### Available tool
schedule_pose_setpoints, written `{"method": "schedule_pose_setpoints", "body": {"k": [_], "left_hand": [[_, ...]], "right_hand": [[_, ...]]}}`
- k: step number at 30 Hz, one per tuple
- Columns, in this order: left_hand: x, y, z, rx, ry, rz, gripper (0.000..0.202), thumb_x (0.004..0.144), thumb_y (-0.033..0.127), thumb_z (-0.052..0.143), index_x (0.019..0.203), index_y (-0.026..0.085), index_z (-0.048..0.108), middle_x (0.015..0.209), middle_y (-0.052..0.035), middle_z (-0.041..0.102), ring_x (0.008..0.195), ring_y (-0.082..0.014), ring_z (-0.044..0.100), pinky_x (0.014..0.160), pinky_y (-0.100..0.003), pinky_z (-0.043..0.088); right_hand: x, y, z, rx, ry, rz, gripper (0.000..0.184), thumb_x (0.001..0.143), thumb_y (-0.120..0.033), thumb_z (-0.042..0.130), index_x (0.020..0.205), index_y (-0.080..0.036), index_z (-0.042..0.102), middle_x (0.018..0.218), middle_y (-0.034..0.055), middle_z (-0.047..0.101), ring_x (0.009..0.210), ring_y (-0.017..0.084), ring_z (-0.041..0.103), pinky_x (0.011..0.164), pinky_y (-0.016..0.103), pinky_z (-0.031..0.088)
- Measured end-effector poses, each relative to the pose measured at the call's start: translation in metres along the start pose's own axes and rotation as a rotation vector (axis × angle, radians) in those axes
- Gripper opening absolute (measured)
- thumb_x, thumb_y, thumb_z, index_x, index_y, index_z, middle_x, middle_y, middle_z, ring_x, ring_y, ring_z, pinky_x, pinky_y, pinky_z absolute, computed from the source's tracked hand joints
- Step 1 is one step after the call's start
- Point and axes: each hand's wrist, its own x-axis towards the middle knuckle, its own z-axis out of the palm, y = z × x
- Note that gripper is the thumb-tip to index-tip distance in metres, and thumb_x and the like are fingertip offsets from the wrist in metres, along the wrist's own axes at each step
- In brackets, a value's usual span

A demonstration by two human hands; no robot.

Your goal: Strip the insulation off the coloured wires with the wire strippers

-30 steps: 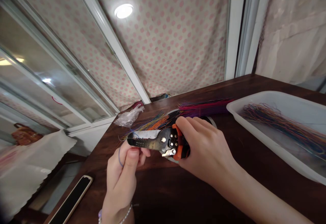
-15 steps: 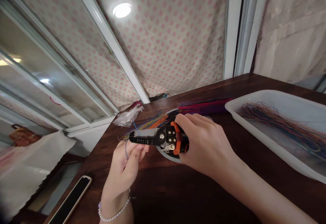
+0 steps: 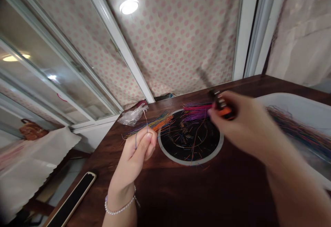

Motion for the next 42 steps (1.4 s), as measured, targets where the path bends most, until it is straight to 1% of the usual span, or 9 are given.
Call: {"method": "schedule_pose_setpoints", "body": {"k": [3, 4, 9, 14, 18, 25, 31, 38, 42], "left_hand": [[-0.002, 0.004, 0.003, -0.040, 0.012, -0.039, 0.034, 0.104, 0.038, 0.039, 0.076, 0.020, 0.047, 0.055, 0.0084, 0.028, 0.047, -0.0090, 0.023, 0.046, -0.024, 0.023], [-0.003, 0.006, 0.003, -0.039, 0.015, -0.041, 0.034, 0.104, 0.038, 0.039, 0.076, 0.020, 0.048, 0.054, 0.0086, 0.027, 0.047, -0.0089, 0.022, 0.046, -0.024, 0.022], [-0.006, 0.009, -0.001, 0.087, 0.019, -0.018, 0.034, 0.105, 0.033, 0.037, 0.078, 0.019, 0.053, 0.055, 0.0079, 0.028, 0.048, -0.0090, 0.025, 0.048, -0.025, 0.024], [-0.004, 0.001, -0.013, 0.411, 0.003, 0.079, 0.027, 0.104, 0.023, 0.037, 0.089, 0.019, 0.059, 0.070, 0.0038, 0.053, 0.057, -0.0091, 0.044, 0.061, -0.024, 0.035], [0.003, -0.007, -0.025, 0.615, -0.018, 0.063, 0.026, 0.103, 0.022, 0.036, 0.091, 0.019, 0.059, 0.078, 0.0013, 0.063, 0.063, -0.0115, 0.053, 0.067, -0.026, 0.038], [0.007, -0.011, -0.039, 0.670, -0.044, -0.047, 0.029, 0.103, 0.026, 0.035, 0.091, 0.020, 0.061, 0.079, 0.0008, 0.066, 0.067, -0.0147, 0.058, 0.069, -0.027, 0.039], [0.012, -0.019, -0.044, 0.768, -0.061, -0.166, 0.032, 0.102, 0.029, 0.032, 0.091, 0.020, 0.061, 0.079, -0.0025, 0.067, 0.071, -0.0203, 0.062, 0.072, -0.033, 0.041], [0.017, -0.020, -0.027, 0.787, -0.150, -0.128, 0.032, 0.103, 0.026, 0.031, 0.095, 0.020, 0.062, 0.080, -0.0050, 0.070, 0.075, -0.0231, 0.068, 0.073, -0.035, 0.047], [0.017, -0.020, -0.012, 0.793, -0.227, -0.077, 0.031, 0.101, 0.020, 0.033, 0.099, 0.020, 0.064, 0.081, -0.0063, 0.071, 0.075, -0.0228, 0.069, 0.072, -0.034, 0.050]], "right_hand": [[-0.005, -0.035, 0.033, -0.178, -0.430, 0.129, 0.008, 0.077, -0.019, 0.058, 0.078, -0.023, 0.051, 0.064, 0.0011, 0.064, 0.056, 0.019, 0.062, 0.052, 0.029, 0.042], [-0.008, -0.044, 0.043, -0.201, -0.496, 0.125, 0.007, 0.077, -0.017, 0.056, 0.078, -0.022, 0.051, 0.069, 0.0029, 0.066, 0.061, 0.020, 0.064, 0.056, 0.029, 0.042], [-0.028, -0.059, 0.084, -0.224, -0.747, 0.024, 0.018, 0.068, -0.018, 0.063, 0.086, -0.016, 0.058, 0.086, 0.0144, 0.069, 0.084, 0.032, 0.066, 0.074, 0.040, 0.046], [-0.044, -0.056, 0.110, -0.168, -0.989, -0.089, 0.036, 0.060, -0.025, 0.071, 0.093, -0.013, 0.063, 0.096, 0.0162, 0.068, 0.092, 0.033, 0.064, 0.085, 0.042, 0.047], [-0.048, -0.053, 0.118, -0.155, -1.072, -0.114, 0.042, 0.055, -0.026, 0.075, 0.093, -0.012, 0.064, 0.097, 0.0163, 0.066, 0.095, 0.035, 0.061, 0.088, 0.044, 0.046], [-0.054, -0.046, 0.128, -0.064, -1.094, -0.108, 0.050, 0.053, -0.031, 0.083, 0.095, -0.014, 0.064, 0.103, 0.0148, 0.062, 0.102, 0.036, 0.056, 0.094, 0.048, 0.043], [-0.057, -0.038, 0.134, 0.197, -1.029, -0.020, 0.041, 0.051, -0.023, 0.086, 0.086, -0.017, 0.065, 0.093, 0.0099, 0.063, 0.096, 0.033, 0.059, 0.092, 0.051, 0.046], [-0.028, -0.051, 0.106, 0.783, -0.627, 0.216, 0.030, 0.090, -0.039, 0.062, 0.114, -0.021, 0.066, 0.096, 0.0054, 0.070, 0.084, 0.017, 0.066, 0.080, 0.035, 0.055], [-0.020, -0.062, 0.085, 1.025, -0.393, 0.349, 0.026, 0.088, -0.039, 0.070, 0.111, -0.027, 0.072, 0.079, -0.0012, 0.069, 0.065, 0.010, 0.062, 0.063, 0.025, 0.053]]}}
